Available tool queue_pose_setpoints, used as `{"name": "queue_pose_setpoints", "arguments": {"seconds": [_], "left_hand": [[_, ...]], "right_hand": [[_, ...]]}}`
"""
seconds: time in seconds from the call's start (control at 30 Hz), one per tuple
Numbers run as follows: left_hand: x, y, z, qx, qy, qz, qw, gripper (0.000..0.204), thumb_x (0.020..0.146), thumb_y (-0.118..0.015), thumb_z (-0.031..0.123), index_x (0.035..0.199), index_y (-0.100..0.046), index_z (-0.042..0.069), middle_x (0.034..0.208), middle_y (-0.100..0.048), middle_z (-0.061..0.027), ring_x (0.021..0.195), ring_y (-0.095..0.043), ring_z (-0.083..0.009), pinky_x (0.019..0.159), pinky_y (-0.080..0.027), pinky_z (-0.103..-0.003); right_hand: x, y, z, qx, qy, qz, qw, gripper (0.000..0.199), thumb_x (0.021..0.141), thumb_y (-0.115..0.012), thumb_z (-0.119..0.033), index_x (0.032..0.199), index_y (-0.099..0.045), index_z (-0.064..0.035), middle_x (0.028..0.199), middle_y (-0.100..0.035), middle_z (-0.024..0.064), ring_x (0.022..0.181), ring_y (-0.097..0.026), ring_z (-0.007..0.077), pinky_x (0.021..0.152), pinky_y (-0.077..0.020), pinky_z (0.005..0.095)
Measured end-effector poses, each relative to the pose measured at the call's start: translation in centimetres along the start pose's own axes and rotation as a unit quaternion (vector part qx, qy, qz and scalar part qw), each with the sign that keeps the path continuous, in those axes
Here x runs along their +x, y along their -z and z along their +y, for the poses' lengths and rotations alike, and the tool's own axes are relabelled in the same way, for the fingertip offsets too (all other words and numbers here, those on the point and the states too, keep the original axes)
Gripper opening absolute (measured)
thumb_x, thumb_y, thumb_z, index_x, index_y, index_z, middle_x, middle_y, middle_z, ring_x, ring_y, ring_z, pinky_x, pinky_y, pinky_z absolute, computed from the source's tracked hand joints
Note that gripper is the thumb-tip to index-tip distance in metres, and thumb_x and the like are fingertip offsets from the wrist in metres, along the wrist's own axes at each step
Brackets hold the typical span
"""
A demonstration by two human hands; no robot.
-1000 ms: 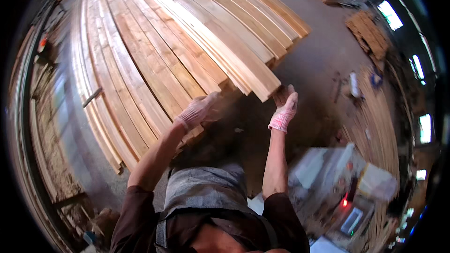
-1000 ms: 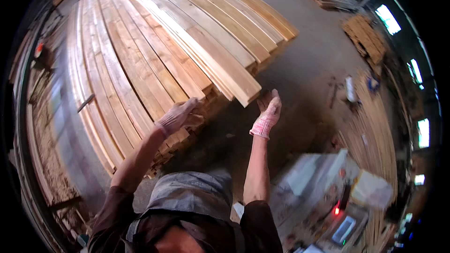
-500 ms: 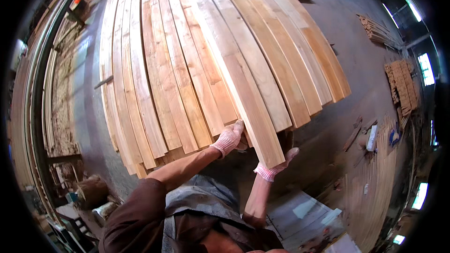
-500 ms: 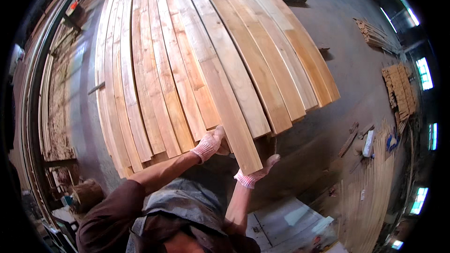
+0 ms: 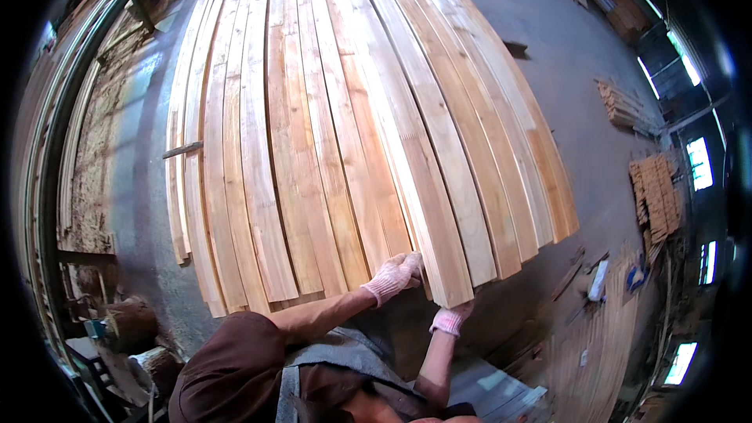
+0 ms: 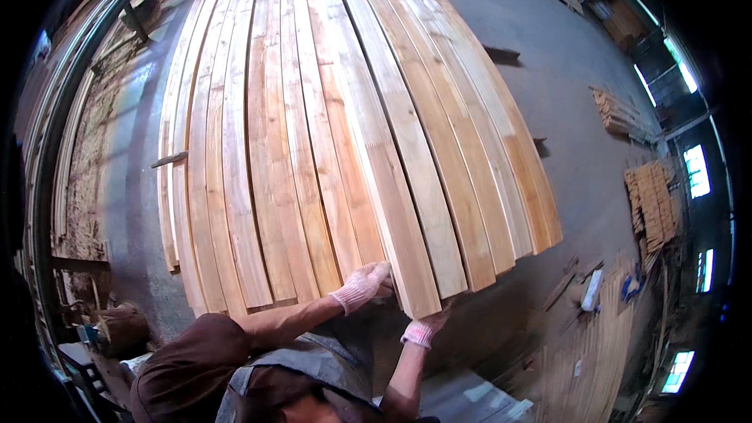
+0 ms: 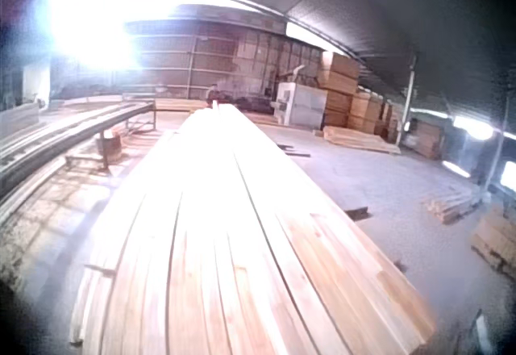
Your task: The person arranges thin wooden planks onto a metal frame structure, aligning them side by side. They then use a wide brush to apply a white coating to the surface of the assembled planks.
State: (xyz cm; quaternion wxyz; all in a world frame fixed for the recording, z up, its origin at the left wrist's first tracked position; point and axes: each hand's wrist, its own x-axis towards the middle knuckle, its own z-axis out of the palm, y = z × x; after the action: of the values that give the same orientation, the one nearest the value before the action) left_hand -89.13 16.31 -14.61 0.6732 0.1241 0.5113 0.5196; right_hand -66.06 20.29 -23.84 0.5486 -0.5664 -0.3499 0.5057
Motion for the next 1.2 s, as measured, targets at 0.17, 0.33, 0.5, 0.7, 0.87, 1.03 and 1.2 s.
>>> {"name": "queue_pose_setpoints", "arguments": {"seconds": [0.17, 0.33, 0.5, 0.7, 0.87, 1.03, 1.2], "left_hand": [[-0.3, 1.6, 1.6, -0.072, 0.054, -0.045, 0.995, 0.058, 0.099, -0.052, 0.061, 0.102, -0.063, 0.005, 0.076, -0.060, -0.0043, 0.058, -0.051, -0.0142, 0.054, -0.042, -0.030], [0.0, -0.9, 2.1, -0.054, 0.101, -0.093, 0.989, 0.078, 0.096, -0.044, 0.072, 0.128, -0.056, 0.002, 0.094, -0.065, -0.0120, 0.083, -0.066, -0.0229, 0.080, -0.057, -0.043], [-1.2, 2.2, 1.2, -0.037, 0.040, -0.080, 0.995, 0.074, 0.099, -0.035, 0.071, 0.116, -0.058, 0.003, 0.094, -0.065, -0.0125, 0.086, -0.069, -0.0251, 0.085, -0.059, -0.044], [-4.1, 0.4, 3.2, 0.079, 0.012, -0.107, 0.991, 0.085, 0.099, -0.026, 0.074, 0.112, -0.063, 0.000, 0.090, -0.069, -0.0143, 0.082, -0.070, -0.0264, 0.079, -0.060, -0.041], [-5.2, -1.9, 2.5, 0.078, 0.028, -0.077, 0.994, 0.079, 0.098, -0.035, 0.074, 0.101, -0.064, 0.000, 0.081, -0.067, -0.0129, 0.073, -0.069, -0.0226, 0.072, -0.060, -0.039], [-5.1, -2.1, 2.3, 0.089, 0.034, -0.053, 0.994, 0.079, 0.098, -0.035, 0.073, 0.102, -0.063, -0.001, 0.085, -0.069, -0.0153, 0.074, -0.070, -0.0244, 0.071, -0.060, -0.041], [-5.4, -1.6, 2.4, 0.125, 0.048, -0.066, 0.989, 0.081, 0.098, -0.031, 0.073, 0.097, -0.066, 0.000, 0.089, -0.070, -0.0154, 0.073, -0.069, -0.0267, 0.076, -0.058, -0.043]], "right_hand": [[1.9, 3.3, 4.0, 0.038, -0.094, -0.121, 0.987, 0.049, 0.101, -0.053, -0.035, 0.139, -0.054, -0.0039, 0.134, -0.064, 0.0121, 0.119, -0.063, 0.0306, 0.101, -0.0532, 0.0457], [4.1, 9.4, 8.1, -0.490, 0.065, -0.089, 0.865, 0.035, 0.094, -0.063, -0.029, 0.121, -0.065, -0.0068, 0.118, -0.071, 0.0115, 0.110, -0.067, 0.0280, 0.091, -0.0553, 0.0419], [-1.2, 1.9, -0.3, -0.564, 0.188, -0.152, 0.790, 0.035, 0.099, -0.054, -0.029, 0.124, -0.060, -0.0044, 0.117, -0.068, 0.0182, 0.108, -0.066, 0.0364, 0.090, -0.0542, 0.0428], [-2.3, 4.3, -3.9, -0.454, 0.135, -0.123, 0.872, 0.037, 0.097, -0.058, -0.024, 0.128, -0.061, -0.0040, 0.119, -0.069, 0.0165, 0.108, -0.067, 0.0340, 0.091, -0.0547, 0.0437], [-1.3, 5.5, -6.6, -0.470, 0.176, -0.155, 0.851, 0.036, 0.094, -0.065, -0.026, 0.121, -0.067, -0.0025, 0.114, -0.072, 0.0157, 0.107, -0.068, 0.0314, 0.092, -0.0547, 0.0430], [2.0, 8.3, -3.3, -0.262, -0.017, -0.198, 0.944, 0.042, 0.096, -0.065, -0.027, 0.128, -0.061, 0.0006, 0.121, -0.069, 0.0149, 0.109, -0.068, 0.0289, 0.094, -0.0539, 0.0431], [0.9, 4.1, -9.2, -0.346, 0.047, -0.300, 0.888, 0.046, 0.095, -0.064, -0.029, 0.130, -0.059, -0.0001, 0.123, -0.068, 0.0150, 0.109, -0.067, 0.0296, 0.093, -0.0539, 0.0441]]}}
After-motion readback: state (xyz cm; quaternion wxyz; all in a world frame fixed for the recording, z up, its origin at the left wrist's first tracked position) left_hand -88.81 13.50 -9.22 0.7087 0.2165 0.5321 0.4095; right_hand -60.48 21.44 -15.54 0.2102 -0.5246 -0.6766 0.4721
